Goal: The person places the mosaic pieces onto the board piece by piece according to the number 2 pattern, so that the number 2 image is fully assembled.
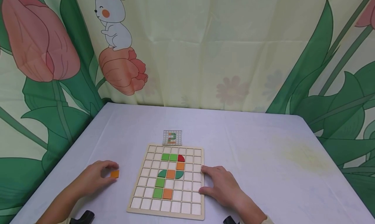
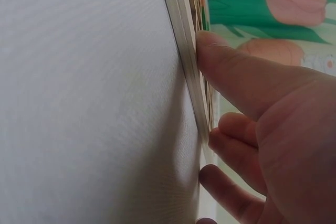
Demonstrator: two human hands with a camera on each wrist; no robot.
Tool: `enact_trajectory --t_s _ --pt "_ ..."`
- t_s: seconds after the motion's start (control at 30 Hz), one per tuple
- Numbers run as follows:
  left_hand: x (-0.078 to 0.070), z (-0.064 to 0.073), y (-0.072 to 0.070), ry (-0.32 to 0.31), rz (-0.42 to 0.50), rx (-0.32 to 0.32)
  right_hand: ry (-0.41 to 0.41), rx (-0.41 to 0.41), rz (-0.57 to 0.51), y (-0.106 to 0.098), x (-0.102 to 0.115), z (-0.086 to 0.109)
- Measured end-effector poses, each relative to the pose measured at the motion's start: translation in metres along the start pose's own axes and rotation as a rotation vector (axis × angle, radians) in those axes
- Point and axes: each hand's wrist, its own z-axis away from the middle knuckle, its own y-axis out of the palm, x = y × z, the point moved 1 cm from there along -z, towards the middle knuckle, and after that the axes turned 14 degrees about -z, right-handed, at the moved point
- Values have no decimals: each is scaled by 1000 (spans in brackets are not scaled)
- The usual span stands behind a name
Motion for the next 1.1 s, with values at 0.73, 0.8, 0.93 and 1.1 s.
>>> enact_trajectory --t_s 0.73,0.8,0.93,1.1 --pt "-5 -4 3 -11 -62 -42 -4 -4 -8 0 -1 1" --pt "-8 -4 3 -12 -67 -51 -8 -5 -7 0 -1 1" --pt "-14 -5 2 -8 -65 -58 -7 -3 -9 0 -1 2" --pt "-23 -7 1 8 -54 -51 0 -3 -16 -1 0 2"
